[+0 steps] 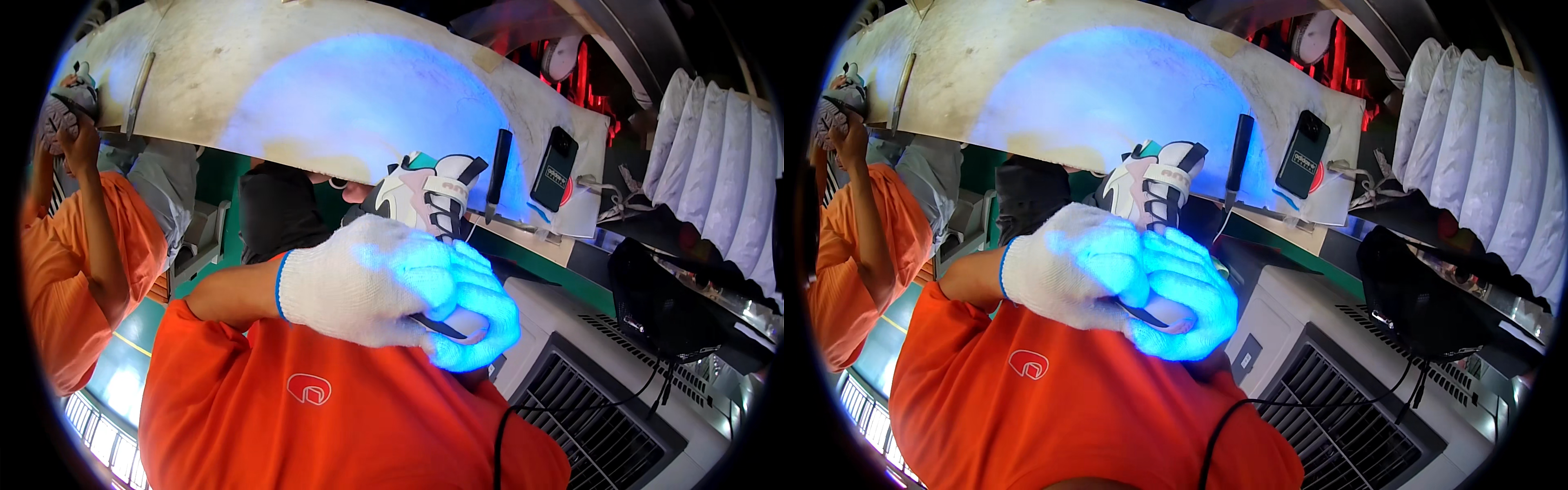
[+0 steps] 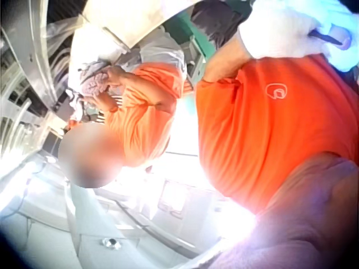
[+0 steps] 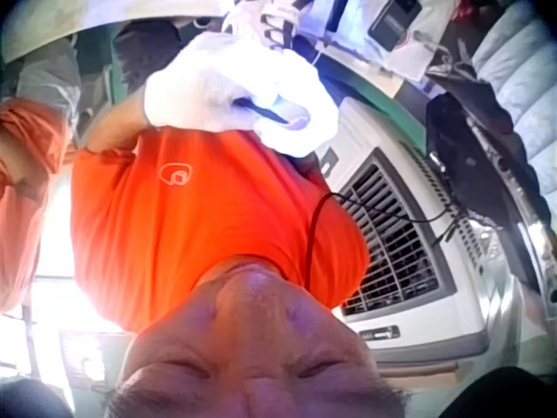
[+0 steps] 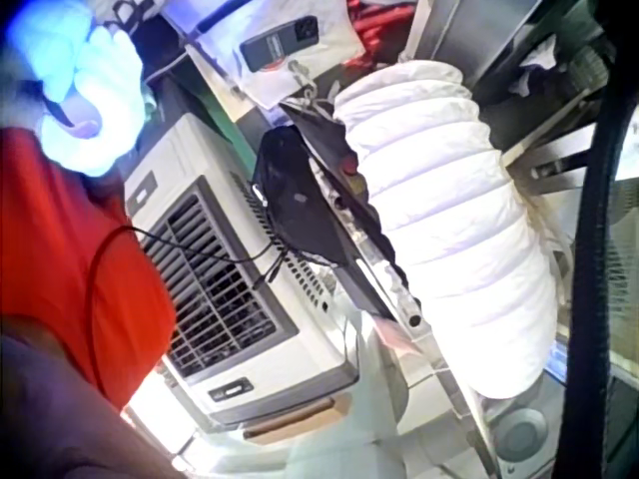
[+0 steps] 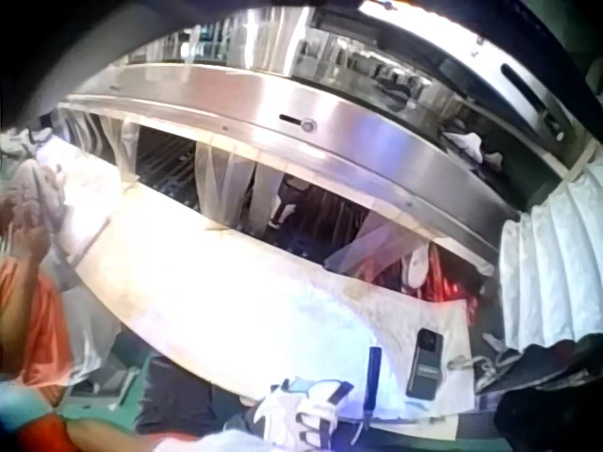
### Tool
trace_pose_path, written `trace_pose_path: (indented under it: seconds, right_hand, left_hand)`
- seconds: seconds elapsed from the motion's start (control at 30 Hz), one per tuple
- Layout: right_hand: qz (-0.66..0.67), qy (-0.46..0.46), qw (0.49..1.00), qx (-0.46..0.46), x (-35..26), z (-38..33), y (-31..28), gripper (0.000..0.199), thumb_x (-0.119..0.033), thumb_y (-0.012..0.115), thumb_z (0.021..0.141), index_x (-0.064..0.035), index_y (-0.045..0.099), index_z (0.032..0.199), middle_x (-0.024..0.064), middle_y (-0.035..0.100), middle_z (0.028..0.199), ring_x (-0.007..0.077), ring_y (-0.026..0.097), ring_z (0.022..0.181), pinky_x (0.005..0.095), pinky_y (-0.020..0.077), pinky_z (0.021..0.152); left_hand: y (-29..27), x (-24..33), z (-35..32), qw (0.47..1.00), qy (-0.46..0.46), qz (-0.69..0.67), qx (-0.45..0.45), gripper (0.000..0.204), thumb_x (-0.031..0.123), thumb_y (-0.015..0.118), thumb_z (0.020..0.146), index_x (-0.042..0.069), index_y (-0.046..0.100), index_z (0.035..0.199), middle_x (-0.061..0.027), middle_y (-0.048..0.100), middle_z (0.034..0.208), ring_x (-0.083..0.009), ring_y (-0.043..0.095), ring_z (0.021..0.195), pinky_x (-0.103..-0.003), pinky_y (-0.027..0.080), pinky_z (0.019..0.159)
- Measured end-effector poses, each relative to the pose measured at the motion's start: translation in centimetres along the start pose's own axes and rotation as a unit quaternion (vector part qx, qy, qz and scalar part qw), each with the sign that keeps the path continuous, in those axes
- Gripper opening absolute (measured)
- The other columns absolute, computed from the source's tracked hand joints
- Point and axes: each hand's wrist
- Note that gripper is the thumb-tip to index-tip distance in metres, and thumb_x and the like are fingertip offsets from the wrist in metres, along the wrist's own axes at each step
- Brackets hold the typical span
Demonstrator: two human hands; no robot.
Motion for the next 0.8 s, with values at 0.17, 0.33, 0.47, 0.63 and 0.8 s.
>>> trace_pose_path:
  seconds: [0.17, 0.33, 0.47, 0.63, 0.8]
  right_hand:
    - [-0.005, 0.027, 1.000, 0.015, -0.9, -1.1, -0.2, 0.051, -0.011, 0.093, 0.067, -0.0026, 0.076, 0.115, 0.0233, 0.073, 0.115, 0.0390, 0.075, 0.104, 0.0528, 0.0590, 0.100]
    - [0.003, 0.066, 0.998, 0.021, -1.4, -2.1, -0.4, 0.052, -0.008, 0.093, 0.068, -0.0021, 0.076, 0.117, 0.0231, 0.074, 0.115, 0.0392, 0.075, 0.105, 0.0521, 0.0590, 0.101]
    - [-0.006, 0.101, 0.994, 0.031, -2.4, -2.4, -0.2, 0.053, -0.005, 0.094, 0.069, -0.0017, 0.075, 0.119, 0.0229, 0.074, 0.115, 0.0394, 0.075, 0.106, 0.0515, 0.0591, 0.101]
    - [-0.014, 0.169, 0.985, 0.026, -3.6, -1.8, 0.0, 0.054, -0.002, 0.094, 0.071, -0.0013, 0.075, 0.121, 0.0227, 0.075, 0.115, 0.0396, 0.075, 0.108, 0.0507, 0.0592, 0.102]
    - [-0.034, 0.284, 0.958, 0.023, -5.4, 0.1, 0.4, 0.055, 0.001, 0.094, 0.072, -0.0008, 0.074, 0.124, 0.0224, 0.075, 0.115, 0.0399, 0.075, 0.109, 0.0500, 0.0592, 0.103]
  left_hand:
    - [1.0, -0.4, -0.7, 0.999, -0.033, -0.004, 0.000, 0.044, 0.030, 0.090, 0.077, 0.004, 0.069, 0.106, -0.0171, 0.070, 0.102, -0.0391, 0.072, 0.093, -0.048, 0.059, 0.082]
    - [0.9, -0.2, -0.3, 0.994, -0.075, 0.045, -0.062, 0.043, 0.030, 0.089, 0.078, 0.001, 0.067, 0.102, -0.0195, 0.069, 0.102, -0.0414, 0.070, 0.092, -0.048, 0.058, 0.080]
    - [1.0, -0.6, 0.0, 0.993, -0.071, -0.076, -0.055, 0.039, 0.026, 0.087, 0.081, 0.001, 0.069, 0.104, -0.0195, 0.072, 0.109, -0.0417, 0.071, 0.100, -0.047, 0.058, 0.085]
    - [0.6, -0.4, 0.1, 0.992, -0.073, -0.081, -0.063, 0.040, 0.022, 0.086, 0.083, 0.001, 0.074, 0.115, -0.0184, 0.075, 0.118, -0.0403, 0.074, 0.111, -0.046, 0.060, 0.095]
    - [0.5, -1.4, -0.4, 0.992, -0.046, -0.113, -0.015, 0.049, 0.024, 0.092, 0.082, 0.006, 0.069, 0.122, -0.0163, 0.072, 0.113, -0.0389, 0.073, 0.105, -0.046, 0.059, 0.089]
Point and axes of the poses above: each hand's wrist, its own z-axis towards the middle knuckle, its own y-axis out of the palm, x = y × z
